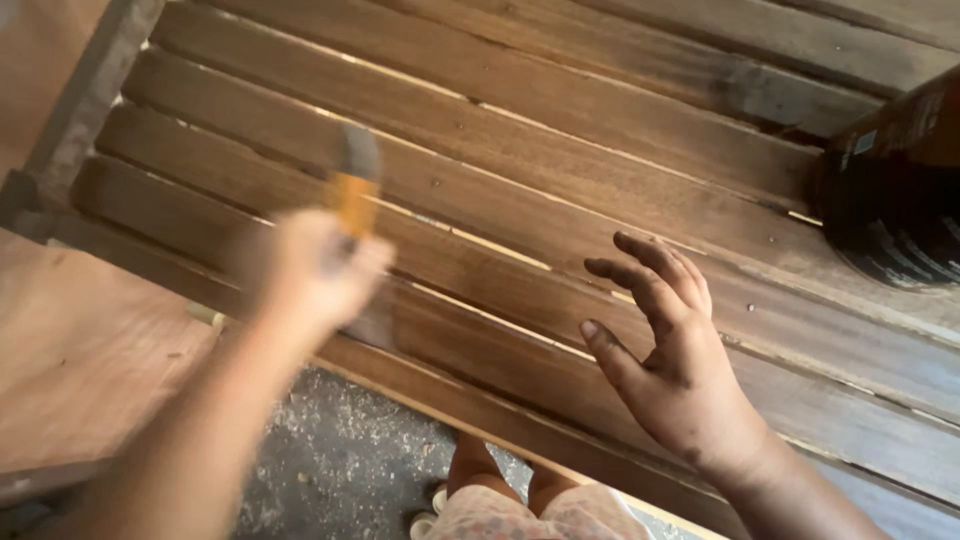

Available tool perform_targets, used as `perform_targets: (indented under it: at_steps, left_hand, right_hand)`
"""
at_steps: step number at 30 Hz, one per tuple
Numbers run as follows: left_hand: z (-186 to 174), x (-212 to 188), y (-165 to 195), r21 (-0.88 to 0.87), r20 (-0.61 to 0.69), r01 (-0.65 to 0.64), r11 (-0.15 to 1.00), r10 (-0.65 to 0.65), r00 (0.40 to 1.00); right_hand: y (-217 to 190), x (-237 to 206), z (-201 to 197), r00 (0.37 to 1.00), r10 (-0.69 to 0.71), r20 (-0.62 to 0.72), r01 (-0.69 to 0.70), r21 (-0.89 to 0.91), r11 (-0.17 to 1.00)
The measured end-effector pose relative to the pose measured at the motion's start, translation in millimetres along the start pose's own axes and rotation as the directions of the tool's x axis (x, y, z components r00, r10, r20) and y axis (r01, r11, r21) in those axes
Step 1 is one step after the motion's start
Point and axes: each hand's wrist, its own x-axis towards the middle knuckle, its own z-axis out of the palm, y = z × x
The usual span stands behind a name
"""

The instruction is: The person applies a brown wood stain to a wooden slatted surface using a brush. They repeatedly dip the brush into a paint can and spread the stain across the planks and edges of the furniture.

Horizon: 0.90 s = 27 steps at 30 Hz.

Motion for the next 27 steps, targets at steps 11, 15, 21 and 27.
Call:
perform_targets:
  at_steps: [11, 15, 21, 27]
  left_hand:
    - [66, -45, 39, -0.088, 0.079, -0.309, 0.947, 0.316, 0.945]
    - [54, -36, 40, -0.135, 0.086, -0.298, 0.945, 0.311, 0.947]
    - [-25, 35, -47, 0.202, -0.223, -0.040, 0.979, 0.085, 0.971]
    - [16, 10, -13, 0.224, 0.043, -0.150, 0.963, 0.144, 0.989]
  right_hand:
    - [4, -1, -1, 1.000, 0.012, -0.004, -0.012, 0.036, 0.999]
    - [3, 5, -1, 0.999, 0.032, -0.003, -0.032, 0.025, 0.999]
    - [5, 3, 2, 0.997, 0.074, 0.016, -0.075, 0.071, 0.995]
    - [9, 4, 8, 0.999, 0.036, 0.006, -0.036, 0.039, 0.999]
